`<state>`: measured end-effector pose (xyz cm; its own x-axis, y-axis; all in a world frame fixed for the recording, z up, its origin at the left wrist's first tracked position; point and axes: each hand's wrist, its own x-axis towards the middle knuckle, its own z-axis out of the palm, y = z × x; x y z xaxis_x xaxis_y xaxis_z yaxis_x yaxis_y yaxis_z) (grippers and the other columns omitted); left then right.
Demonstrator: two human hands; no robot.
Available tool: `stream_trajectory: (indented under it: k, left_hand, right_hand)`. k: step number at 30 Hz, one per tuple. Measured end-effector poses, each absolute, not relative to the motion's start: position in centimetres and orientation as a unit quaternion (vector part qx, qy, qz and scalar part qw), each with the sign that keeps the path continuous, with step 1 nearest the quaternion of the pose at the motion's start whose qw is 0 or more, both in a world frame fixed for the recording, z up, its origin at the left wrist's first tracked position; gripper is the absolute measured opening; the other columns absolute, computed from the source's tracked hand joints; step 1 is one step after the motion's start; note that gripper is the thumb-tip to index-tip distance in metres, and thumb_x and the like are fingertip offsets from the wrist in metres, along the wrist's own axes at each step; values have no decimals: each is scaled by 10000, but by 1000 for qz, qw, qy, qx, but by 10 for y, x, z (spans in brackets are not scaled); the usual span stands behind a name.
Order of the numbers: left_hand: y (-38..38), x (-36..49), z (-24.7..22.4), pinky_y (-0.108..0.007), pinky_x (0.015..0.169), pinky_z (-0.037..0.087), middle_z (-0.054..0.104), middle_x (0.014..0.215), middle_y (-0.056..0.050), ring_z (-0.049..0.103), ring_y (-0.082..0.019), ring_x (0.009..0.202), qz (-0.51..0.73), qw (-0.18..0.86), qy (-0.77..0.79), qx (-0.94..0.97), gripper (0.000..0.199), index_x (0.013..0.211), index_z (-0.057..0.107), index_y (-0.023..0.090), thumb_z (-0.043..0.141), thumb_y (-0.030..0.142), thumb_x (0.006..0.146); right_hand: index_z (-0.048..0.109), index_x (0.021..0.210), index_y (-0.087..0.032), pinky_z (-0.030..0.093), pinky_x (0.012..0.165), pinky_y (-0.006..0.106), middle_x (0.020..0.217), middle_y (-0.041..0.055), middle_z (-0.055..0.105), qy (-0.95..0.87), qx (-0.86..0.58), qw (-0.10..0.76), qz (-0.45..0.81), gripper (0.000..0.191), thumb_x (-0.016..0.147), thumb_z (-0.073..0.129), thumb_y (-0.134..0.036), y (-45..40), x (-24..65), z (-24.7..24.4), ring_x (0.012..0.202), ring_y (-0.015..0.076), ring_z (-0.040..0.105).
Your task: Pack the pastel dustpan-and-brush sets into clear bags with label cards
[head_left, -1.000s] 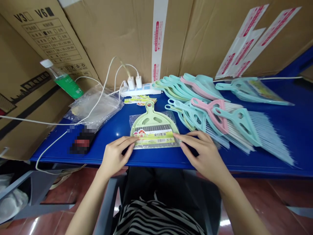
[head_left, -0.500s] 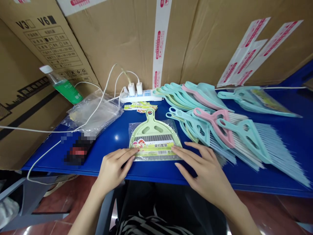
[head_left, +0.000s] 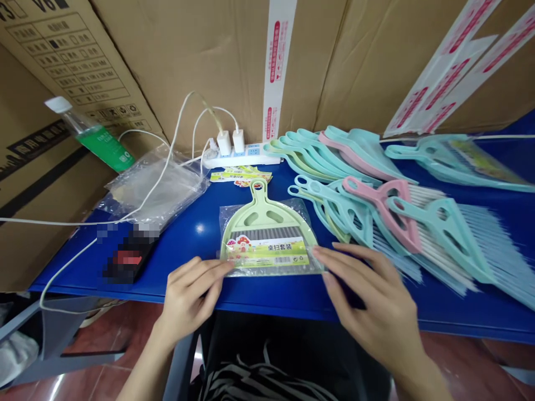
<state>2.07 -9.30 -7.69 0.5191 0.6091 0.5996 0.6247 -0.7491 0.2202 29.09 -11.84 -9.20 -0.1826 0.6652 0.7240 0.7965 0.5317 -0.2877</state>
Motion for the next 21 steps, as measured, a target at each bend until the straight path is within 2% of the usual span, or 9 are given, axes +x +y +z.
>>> stream_trajectory:
  k: [2,4,8,18,21]
  left_hand:
    - [-95,31,-77,-263,690,520,769,959,-28,669,-132,760,-326,52,-335,-882,243,1113,635,188,508,75,940]
    - [-96,42,-77,-299,744,517,770,1013,-51,676,-170,865,-289,80,-325,-897,235,1150,625,159,473,134,974]
    - [-95,55,-79,-335,816,504,763,1029,-91,663,-210,1000,-243,97,-366,-893,302,1223,591,112,391,201,1015]
    - [-90,52,-78,-304,797,462,753,984,-39,614,-192,948,-256,33,-384,-887,256,1205,589,151,440,156,998]
    - [-90,53,-78,-298,806,450,751,993,-36,603,-190,952,-253,28,-387,-886,255,1203,593,150,442,153,997]
  right_hand:
    - [674,1125,-171,483,849,379,1064,49,776,-796,-444,396,-113,256,905,582,-79,-119,272,-93,1027,227,653]
    - [684,1126,-127,459,896,387,1129,63,761,-824,-423,359,-116,233,953,528,-136,-118,254,-94,1072,230,650]
    - [623,1245,-41,440,937,383,1195,116,731,-834,-445,309,-101,363,1016,405,-219,-115,238,-96,1105,225,647]
    - [326,1511,-94,371,949,374,1257,127,700,-834,-474,264,-102,496,1026,374,-185,-120,264,-93,1122,188,659]
    - [335,1519,-139,349,956,379,1266,115,698,-825,-489,265,-101,504,1023,404,-186,-122,266,-93,1095,188,676]
